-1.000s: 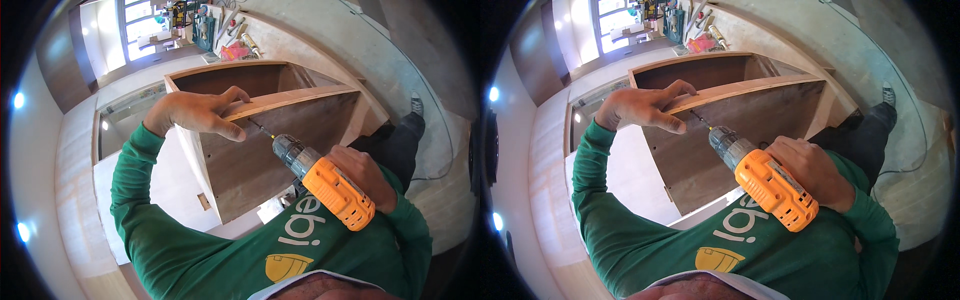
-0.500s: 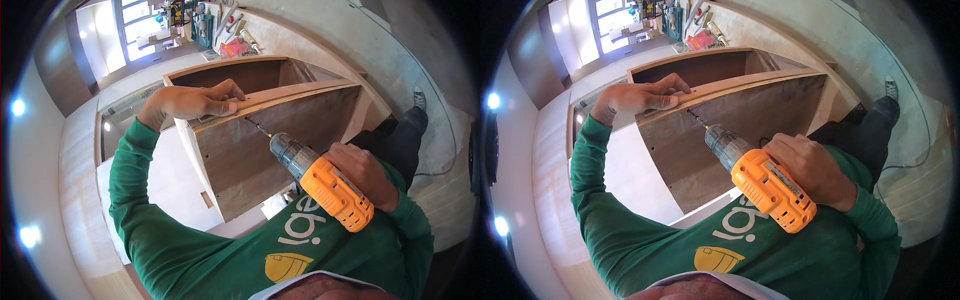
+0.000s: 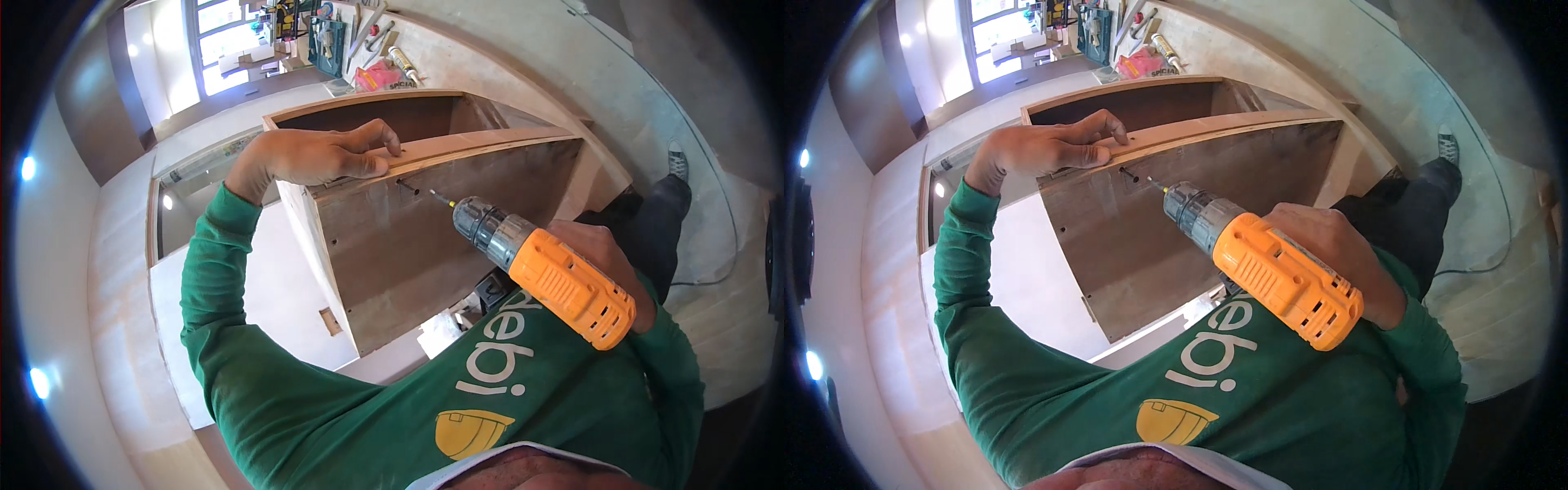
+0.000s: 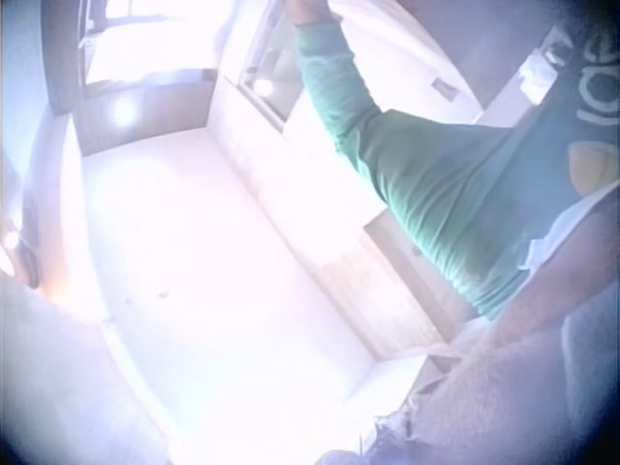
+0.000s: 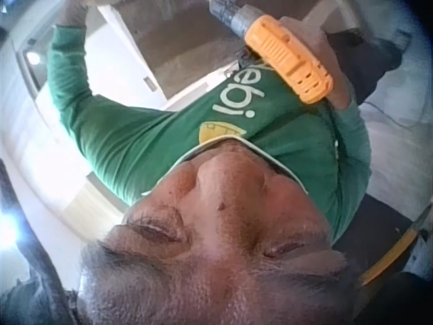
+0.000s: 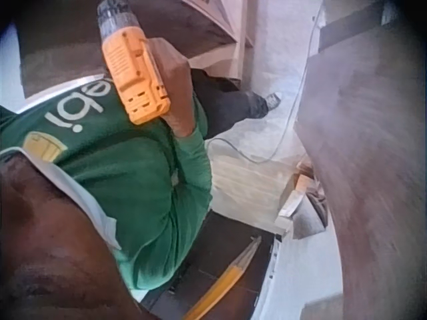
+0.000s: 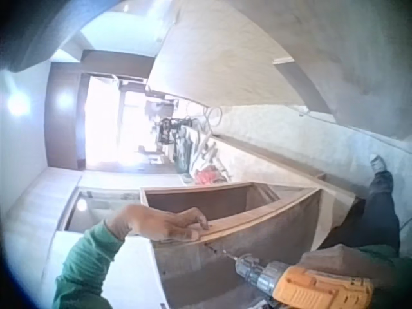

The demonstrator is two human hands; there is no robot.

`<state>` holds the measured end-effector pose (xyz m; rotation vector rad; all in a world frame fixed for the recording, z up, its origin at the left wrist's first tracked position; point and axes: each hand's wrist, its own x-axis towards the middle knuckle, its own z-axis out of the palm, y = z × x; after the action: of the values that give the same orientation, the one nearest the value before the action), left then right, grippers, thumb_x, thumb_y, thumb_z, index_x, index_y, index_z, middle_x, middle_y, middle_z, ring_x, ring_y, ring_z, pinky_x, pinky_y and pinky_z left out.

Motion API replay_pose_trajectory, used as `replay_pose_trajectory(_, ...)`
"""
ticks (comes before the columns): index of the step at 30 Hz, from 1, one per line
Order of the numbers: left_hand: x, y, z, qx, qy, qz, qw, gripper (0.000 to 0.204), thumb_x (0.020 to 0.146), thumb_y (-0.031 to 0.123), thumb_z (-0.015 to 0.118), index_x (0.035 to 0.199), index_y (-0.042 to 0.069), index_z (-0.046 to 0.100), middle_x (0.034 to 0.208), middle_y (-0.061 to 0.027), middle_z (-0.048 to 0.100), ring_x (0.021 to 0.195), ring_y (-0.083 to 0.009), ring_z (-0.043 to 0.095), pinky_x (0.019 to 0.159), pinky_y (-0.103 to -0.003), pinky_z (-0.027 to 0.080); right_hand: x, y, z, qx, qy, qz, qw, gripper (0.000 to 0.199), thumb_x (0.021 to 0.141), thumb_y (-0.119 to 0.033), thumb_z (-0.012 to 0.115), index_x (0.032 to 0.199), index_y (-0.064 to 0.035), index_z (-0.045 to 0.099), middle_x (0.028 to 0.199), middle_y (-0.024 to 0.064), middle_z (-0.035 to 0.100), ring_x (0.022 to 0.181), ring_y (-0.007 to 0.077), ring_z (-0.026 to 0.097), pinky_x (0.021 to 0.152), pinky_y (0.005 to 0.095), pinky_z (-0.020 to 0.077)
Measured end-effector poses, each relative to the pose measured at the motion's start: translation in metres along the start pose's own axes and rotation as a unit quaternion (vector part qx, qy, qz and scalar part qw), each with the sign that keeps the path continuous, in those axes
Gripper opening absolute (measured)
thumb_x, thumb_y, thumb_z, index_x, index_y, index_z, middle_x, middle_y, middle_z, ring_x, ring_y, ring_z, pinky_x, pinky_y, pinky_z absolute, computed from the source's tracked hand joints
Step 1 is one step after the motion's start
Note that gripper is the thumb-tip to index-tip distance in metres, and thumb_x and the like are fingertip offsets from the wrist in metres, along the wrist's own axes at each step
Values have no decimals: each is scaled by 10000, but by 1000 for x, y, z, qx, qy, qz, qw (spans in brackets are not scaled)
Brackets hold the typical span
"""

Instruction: The person assembles a wooden cabinet by aligning wooden panels, manually inserting screws, and then driving them into the wood with a power drill.

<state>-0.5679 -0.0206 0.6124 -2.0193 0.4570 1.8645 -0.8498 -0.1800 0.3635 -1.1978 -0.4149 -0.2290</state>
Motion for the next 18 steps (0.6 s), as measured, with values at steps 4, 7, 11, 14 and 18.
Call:
replay_pose_trajectory(4,-3,2,6,39,48,13,998,416,1113,390,445,1401,90,457,1332,-124,607,1261,-273,563,1092,-397,409,4,-4,-1,-17,-23,-23,999,289,890,-152,755,1098,-6,618,913,142,635,781,324,658,670,395,551)
replay_pose_trajectory(7,-4,4,11,48,62,24,997,405,1120,387,422,1386,86,475,1326,-130,611,1267,-284,570,1084,-396,416,5,-4,1,-32,-35,-18,999,278,910,-151,745,1105,-4,612,912,138,634,783,320,662,676,396,553)
replay_pose_trajectory(11,-6,15,15,53,82,-2,995,389,1122,375,417,1369,83,487,1293,-123,614,1238,-250,573,1073,-377,417,4,2,7,-12,-22,5,1000,278,917,-148,752,1107,2,616,914,133,637,804,305,677,690,373,558)
replay_pose_trajectory(14,-3,10,18,40,96,-2,995,376,1120,362,421,1360,80,489,1243,-105,601,1211,-228,563,1073,-360,407,3,8,12,15,-5,4,1000,295,897,-144,781,1097,7,627,927,130,649,830,290,691,710,352,565)
replay_pose_trajectory(18,0,3,18,19,88,24,996,363,1117,356,427,1342,80,497,1191,-90,575,1196,-216,546,1081,-351,390,-2,8,19,47,12,4,999,311,883,-141,801,1098,8,632,945,131,663,841,288,698,729,347,573)
